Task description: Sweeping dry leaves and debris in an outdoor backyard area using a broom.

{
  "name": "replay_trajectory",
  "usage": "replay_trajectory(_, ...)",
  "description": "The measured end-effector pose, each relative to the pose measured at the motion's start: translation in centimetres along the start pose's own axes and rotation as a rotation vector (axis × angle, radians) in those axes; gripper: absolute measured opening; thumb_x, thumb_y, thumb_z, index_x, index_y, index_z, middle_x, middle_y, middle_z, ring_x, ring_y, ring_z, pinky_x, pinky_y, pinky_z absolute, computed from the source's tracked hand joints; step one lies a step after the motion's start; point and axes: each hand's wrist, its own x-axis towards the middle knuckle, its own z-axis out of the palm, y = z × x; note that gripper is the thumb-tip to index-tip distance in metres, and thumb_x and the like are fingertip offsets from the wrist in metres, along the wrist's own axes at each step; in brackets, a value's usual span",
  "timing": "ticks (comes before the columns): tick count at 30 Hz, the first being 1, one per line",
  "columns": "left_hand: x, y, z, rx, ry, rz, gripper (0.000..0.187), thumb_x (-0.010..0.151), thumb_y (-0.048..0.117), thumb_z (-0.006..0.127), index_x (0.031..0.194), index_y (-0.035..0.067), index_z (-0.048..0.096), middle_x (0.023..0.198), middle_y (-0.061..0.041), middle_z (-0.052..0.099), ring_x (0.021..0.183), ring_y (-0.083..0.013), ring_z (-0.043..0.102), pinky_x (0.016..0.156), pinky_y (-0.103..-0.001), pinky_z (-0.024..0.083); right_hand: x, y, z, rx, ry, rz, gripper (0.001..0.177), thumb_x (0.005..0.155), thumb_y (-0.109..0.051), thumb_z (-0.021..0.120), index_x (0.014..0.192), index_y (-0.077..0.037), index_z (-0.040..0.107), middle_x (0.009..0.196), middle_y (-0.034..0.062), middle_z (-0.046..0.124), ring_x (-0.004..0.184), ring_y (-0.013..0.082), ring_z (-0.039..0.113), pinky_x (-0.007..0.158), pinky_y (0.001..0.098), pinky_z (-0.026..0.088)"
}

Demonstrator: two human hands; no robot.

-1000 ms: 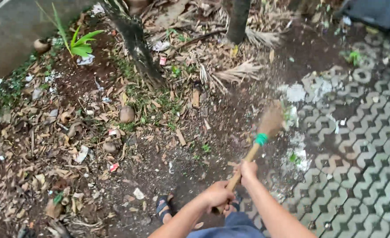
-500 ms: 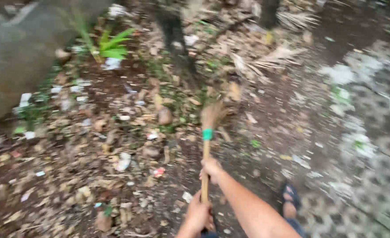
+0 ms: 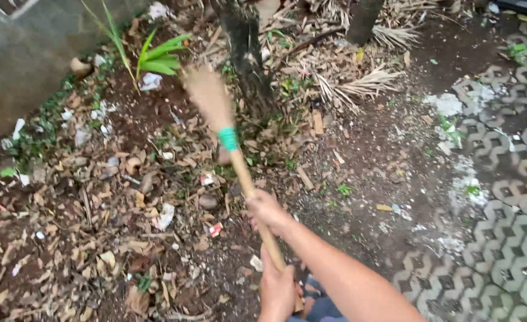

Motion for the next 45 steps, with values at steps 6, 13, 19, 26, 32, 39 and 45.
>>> replay_trajectory(6, 1.4, -4.8, 1.4, 0.235, -0.306, 0.221, 0.086, 0.079, -0.003, 0.056, 0.156, 0.024, 0.029, 0.069, -0.01, 0.067, 0.048, -0.0182, 0.071, 0.043, -0.036, 0.06, -1.1, 9.8, -9.1, 0.284, 0.129, -0.086, 0.01, 0.096, -0.014, 0.06, 0.101, -0.009, 0.052, 0.064, 0.0017, 0.049, 0.045, 0.0138, 0.047, 0.037, 0.0312, 0.043)
replay_trajectory(13, 5.9, -6.6, 1.7, 0.305, -0.816, -0.096, 0.042, 0.088, 0.001, 0.059, 0.129, 0.003, 0.05, 0.073, -0.007, 0.061, 0.05, -0.0201, 0.063, 0.045, -0.037, 0.054, -1.0, 20.8, -16.7, 0.512, 0.622, 0.01, 0.009, 0.093, -0.008, 0.061, 0.095, -0.003, 0.054, 0.067, 0.0063, 0.052, 0.049, 0.0185, 0.052, 0.041, 0.0359, 0.047)
replay_trajectory(19, 17.3, -9.6, 2.4, 0.307, -0.999, -0.477, 0.013, 0.091, 0.007, 0.061, 0.103, 0.003, 0.059, 0.073, -0.011, 0.063, 0.054, -0.0215, 0.063, 0.054, -0.038, 0.058, 3.2, 27.4, -16.6, 0.771, 0.935, 0.036, 0.009, 0.095, -0.012, 0.053, 0.094, -0.003, 0.052, 0.065, 0.0115, 0.054, 0.049, 0.026, 0.055, 0.043, 0.044, 0.048)
replay_trajectory(26, 19.7, -6.2, -9.5, 0.187, -0.809, -0.282, 0.049, 0.108, 0.045, 0.057, 0.081, 0.004, 0.056, 0.059, -0.005, 0.053, 0.042, -0.0183, 0.053, 0.038, -0.035, 0.047, 14.9, 28.3, -3.6, 0.742, 0.676, 0.173, 0.015, 0.093, -0.018, 0.061, 0.091, -0.004, 0.056, 0.061, 0.0115, 0.054, 0.047, 0.0262, 0.054, 0.041, 0.043, 0.045)
replay_trajectory(32, 19.5, 5.1, -19.9, 0.019, -0.287, -0.045, 0.027, 0.091, 0.006, 0.051, 0.117, 0.007, 0.056, 0.067, -0.005, 0.056, 0.041, -0.0221, 0.057, 0.036, -0.036, 0.045, 22.2, 11.3, 15.1, 0.343, 0.29, -0.025, 0.006, 0.093, -0.011, 0.057, 0.096, -0.008, 0.061, 0.062, 0.0046, 0.055, 0.045, 0.0177, 0.051, 0.04, 0.0352, 0.044)
replay_trajectory(39, 15.8, 13.3, -22.6, 0.031, -0.113, 0.121, 0.059, 0.089, 0.003, 0.052, 0.146, 0.012, 0.041, 0.074, -0.009, 0.061, 0.046, -0.0192, 0.059, 0.041, -0.036, 0.053, 21.4, 0.1, 22.6, 0.319, -0.09, -0.187, 0.037, 0.094, -0.01, 0.058, 0.131, -0.014, 0.059, 0.066, -0.0015, 0.053, 0.048, 0.0119, 0.051, 0.042, 0.0296, 0.045)
replay_trajectory(45, 12.5, 14.0, -23.0, 0.025, -0.23, 0.014, 0.083, 0.09, 0.005, 0.053, 0.16, 0.028, 0.015, 0.071, -0.012, 0.059, 0.046, -0.0203, 0.057, 0.041, -0.038, 0.052, 10.5, -4.6, 20.7, 0.166, 0.215, -0.041, 0.048, 0.093, -0.011, 0.058, 0.14, -0.017, 0.051, 0.071, 0.0009, 0.066, 0.048, 0.0117, 0.052, 0.042, 0.0279, 0.043)
